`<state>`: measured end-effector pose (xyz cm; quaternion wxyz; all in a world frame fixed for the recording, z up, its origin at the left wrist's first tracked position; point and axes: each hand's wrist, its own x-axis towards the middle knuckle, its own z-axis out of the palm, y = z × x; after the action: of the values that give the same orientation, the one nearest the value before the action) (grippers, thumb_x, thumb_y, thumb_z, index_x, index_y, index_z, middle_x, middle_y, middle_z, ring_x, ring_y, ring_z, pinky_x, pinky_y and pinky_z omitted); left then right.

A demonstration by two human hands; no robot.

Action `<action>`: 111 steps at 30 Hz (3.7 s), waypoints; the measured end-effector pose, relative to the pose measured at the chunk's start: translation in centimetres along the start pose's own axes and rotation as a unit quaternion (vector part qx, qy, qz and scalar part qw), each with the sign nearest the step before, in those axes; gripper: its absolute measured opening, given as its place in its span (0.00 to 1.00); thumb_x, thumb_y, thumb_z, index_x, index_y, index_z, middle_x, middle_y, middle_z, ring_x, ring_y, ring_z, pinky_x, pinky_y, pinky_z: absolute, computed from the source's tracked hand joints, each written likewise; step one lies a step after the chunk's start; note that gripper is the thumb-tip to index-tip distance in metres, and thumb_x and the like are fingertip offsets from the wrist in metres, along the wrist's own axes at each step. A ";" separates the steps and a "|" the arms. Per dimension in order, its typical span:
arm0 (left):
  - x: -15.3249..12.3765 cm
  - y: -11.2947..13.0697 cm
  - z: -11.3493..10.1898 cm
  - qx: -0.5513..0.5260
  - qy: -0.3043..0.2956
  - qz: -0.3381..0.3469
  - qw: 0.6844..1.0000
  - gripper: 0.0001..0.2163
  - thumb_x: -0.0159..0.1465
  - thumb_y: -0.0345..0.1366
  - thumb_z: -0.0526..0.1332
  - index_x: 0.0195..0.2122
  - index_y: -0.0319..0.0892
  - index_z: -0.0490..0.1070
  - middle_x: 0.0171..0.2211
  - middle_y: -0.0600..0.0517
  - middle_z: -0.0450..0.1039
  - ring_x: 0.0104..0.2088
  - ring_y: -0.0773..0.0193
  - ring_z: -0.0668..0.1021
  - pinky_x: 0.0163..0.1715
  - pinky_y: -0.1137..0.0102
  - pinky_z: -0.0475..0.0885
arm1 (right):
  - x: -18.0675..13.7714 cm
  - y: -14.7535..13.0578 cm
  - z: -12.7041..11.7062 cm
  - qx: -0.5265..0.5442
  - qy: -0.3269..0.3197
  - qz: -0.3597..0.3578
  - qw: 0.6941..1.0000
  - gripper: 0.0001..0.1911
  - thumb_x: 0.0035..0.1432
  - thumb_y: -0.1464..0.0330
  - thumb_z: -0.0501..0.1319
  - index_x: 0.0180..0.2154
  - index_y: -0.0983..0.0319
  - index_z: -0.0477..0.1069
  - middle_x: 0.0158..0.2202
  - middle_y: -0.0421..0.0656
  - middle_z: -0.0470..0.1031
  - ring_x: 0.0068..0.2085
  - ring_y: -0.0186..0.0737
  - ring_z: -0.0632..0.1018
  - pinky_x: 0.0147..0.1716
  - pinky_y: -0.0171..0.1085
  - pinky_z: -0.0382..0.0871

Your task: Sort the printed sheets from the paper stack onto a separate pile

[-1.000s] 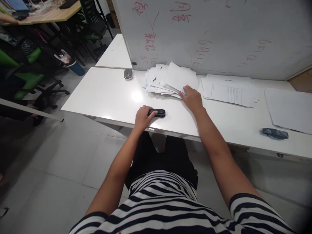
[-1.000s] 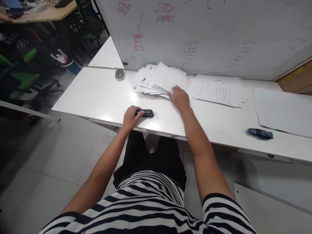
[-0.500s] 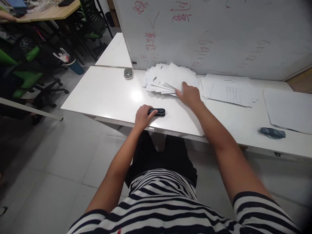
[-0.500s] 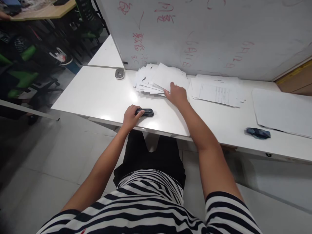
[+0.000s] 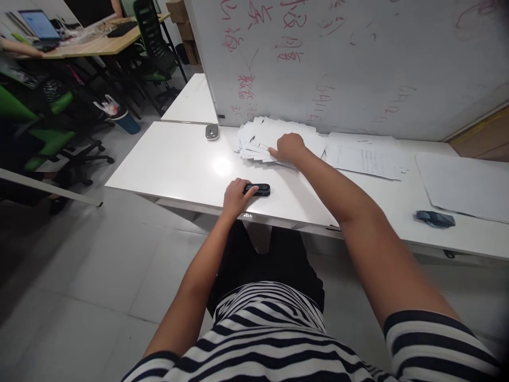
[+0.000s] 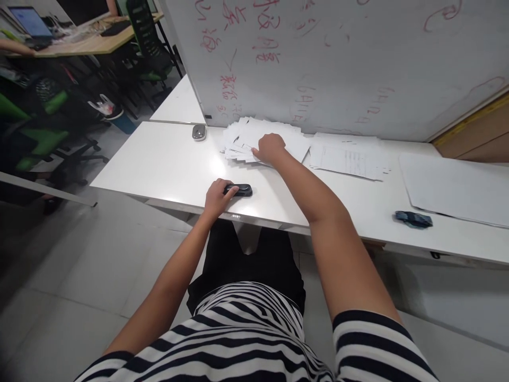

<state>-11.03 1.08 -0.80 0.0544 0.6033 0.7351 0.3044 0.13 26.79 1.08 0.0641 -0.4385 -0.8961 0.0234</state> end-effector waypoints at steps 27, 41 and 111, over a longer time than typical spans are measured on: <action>-0.2 -0.3 0.1 -0.007 0.010 0.007 1.000 0.13 0.66 0.49 0.54 0.40 0.45 0.70 0.37 0.50 0.71 0.40 0.60 0.71 0.41 0.66 0.65 | 1.1 -0.6 1.5 0.007 0.046 -0.075 0.996 0.37 0.56 0.41 0.43 0.38 0.63 0.77 0.38 0.56 0.77 0.55 0.69 0.69 0.52 0.66 0.55; -0.2 -0.7 0.5 -0.004 0.046 0.002 0.999 0.15 0.65 0.50 0.54 0.38 0.44 0.71 0.36 0.49 0.72 0.41 0.59 0.72 0.42 0.65 0.65 | -4.8 0.1 -3.1 -0.059 -0.023 -0.034 0.997 0.17 0.59 0.68 0.52 0.45 0.70 0.72 0.39 0.61 0.76 0.43 0.57 0.76 0.42 0.49 0.64; -0.5 1.5 -0.2 0.026 -0.074 0.099 0.992 0.13 0.63 0.42 0.58 0.47 0.42 0.68 0.40 0.45 0.69 0.41 0.54 0.70 0.41 0.62 0.65 | -34.1 1.8 -0.3 0.623 0.079 0.387 0.675 0.18 0.42 0.64 0.65 0.38 0.63 0.75 0.42 0.48 0.80 0.41 0.52 0.81 0.38 0.44 0.76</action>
<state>-9.68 0.66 -0.04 0.0621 0.6949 0.6738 0.2435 22.25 1.01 -2.05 0.3784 -0.6049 -0.4152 0.5644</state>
